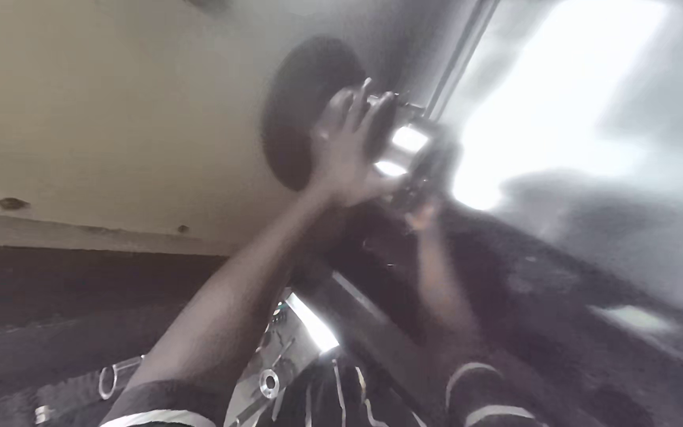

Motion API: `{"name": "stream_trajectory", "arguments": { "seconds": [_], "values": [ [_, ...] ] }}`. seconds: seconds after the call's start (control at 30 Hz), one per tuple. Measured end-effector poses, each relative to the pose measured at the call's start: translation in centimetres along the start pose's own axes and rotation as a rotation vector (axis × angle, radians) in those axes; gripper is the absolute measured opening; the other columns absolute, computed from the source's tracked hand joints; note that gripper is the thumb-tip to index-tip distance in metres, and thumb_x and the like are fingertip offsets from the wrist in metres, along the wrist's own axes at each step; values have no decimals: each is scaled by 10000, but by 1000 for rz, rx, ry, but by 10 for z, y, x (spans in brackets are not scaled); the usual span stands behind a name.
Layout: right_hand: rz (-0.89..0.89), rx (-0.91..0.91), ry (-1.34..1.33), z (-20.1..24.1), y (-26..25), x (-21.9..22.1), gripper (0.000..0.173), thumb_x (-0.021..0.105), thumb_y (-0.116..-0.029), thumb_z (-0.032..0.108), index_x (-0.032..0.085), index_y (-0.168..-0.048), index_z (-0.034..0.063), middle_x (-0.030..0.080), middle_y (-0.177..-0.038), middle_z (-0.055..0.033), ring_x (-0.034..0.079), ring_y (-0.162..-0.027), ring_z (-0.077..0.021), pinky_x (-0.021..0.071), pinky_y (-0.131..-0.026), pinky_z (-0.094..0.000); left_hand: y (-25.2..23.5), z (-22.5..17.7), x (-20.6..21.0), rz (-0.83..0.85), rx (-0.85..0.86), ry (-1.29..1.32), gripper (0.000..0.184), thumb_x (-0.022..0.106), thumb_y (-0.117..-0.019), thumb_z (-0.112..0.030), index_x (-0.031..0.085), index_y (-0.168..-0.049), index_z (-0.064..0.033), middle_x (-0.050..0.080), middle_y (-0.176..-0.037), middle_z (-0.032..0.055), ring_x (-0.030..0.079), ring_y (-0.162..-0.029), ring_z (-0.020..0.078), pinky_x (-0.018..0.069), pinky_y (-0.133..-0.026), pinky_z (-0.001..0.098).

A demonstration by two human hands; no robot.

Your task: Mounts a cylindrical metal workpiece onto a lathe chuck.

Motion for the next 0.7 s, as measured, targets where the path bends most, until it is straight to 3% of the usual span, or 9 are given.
{"name": "stream_trajectory", "arguments": {
  "seconds": [0.07,0.2,0.37,0.47,0.53,0.57,0.6,0.63,0.7],
  "values": [
    [5,-6,40,1,-1,0,368,445,-1022,523,643,-1081,219,713,-941,4,693,-816,-131,606,-678,-342,0,2,1,-28,-30,39,1309,638,-558,-920,208,-1643,-327,93,-1727,7,48,-1579,335,148,-1133,750],
    [36,-28,25,-1,-6,-5,329,534,-998,515,638,-1115,226,703,-1017,2,689,-910,-150,607,-761,-386,4,-1,-2,-41,-103,98,1352,715,-504,-892,184,-1639,-386,9,-1732,46,-56,-1570,402,64,-1106,818],
    [58,-35,13,4,-2,2,336,563,-985,507,634,-1131,213,697,-1016,2,690,-915,-144,610,-768,-365,5,1,-6,58,-284,72,1395,727,-480,-908,97,-1635,-444,-150,-1706,151,-147,-1533,488,156,-1114,802],
    [-224,39,124,30,22,61,346,188,-1116,316,483,-1193,151,593,-964,-13,637,-876,-119,577,-757,-317,2,-1,-16,187,-372,46,1404,718,-474,-919,108,-1638,-426,-76,-1709,180,-7,-1558,446,258,-1171,676],
    [-228,7,106,32,25,67,397,89,-1117,263,461,-1171,136,589,-925,-12,637,-843,-110,577,-724,-293,-2,6,-12,220,-324,47,1348,697,-515,-918,212,-1635,-346,186,-1671,194,200,-1532,388,319,-1173,595],
    [-209,-13,95,30,25,64,418,77,-1112,268,474,-1141,141,606,-898,-5,648,-821,-107,583,-696,-286,-3,20,-1,162,-242,37,1240,644,-553,-944,372,-1570,-290,407,-1547,195,392,-1431,364,420,-1084,598],
    [-184,-27,102,27,24,62,432,79,-1110,291,487,-1118,150,625,-871,7,660,-796,-96,591,-672,-271,-8,43,17,49,-121,51,1061,591,-608,-961,564,-1410,-267,608,-1313,141,579,-1230,293,511,-940,586],
    [-185,-32,110,25,25,62,433,103,-1118,324,502,-1099,155,634,-849,10,663,-771,-95,591,-656,-273,-13,62,35,-32,-23,91,851,570,-662,-942,686,-1211,-302,704,-1054,29,679,-992,177,572,-770,523],
    [-117,-58,146,23,24,68,411,139,-1112,371,479,-1156,146,613,-897,-11,646,-813,-111,594,-702,-314,-23,74,59,66,109,317,492,639,-836,-735,744,-1062,-310,694,-859,-95,670,-781,35,579,-616,379]
  ]
}}
Point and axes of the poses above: each hand's wrist, its own y-axis away from the middle knuckle, its own x-axis out of the palm, z = x × y, the point moved 3 cm from there along -y, towards the middle knuckle
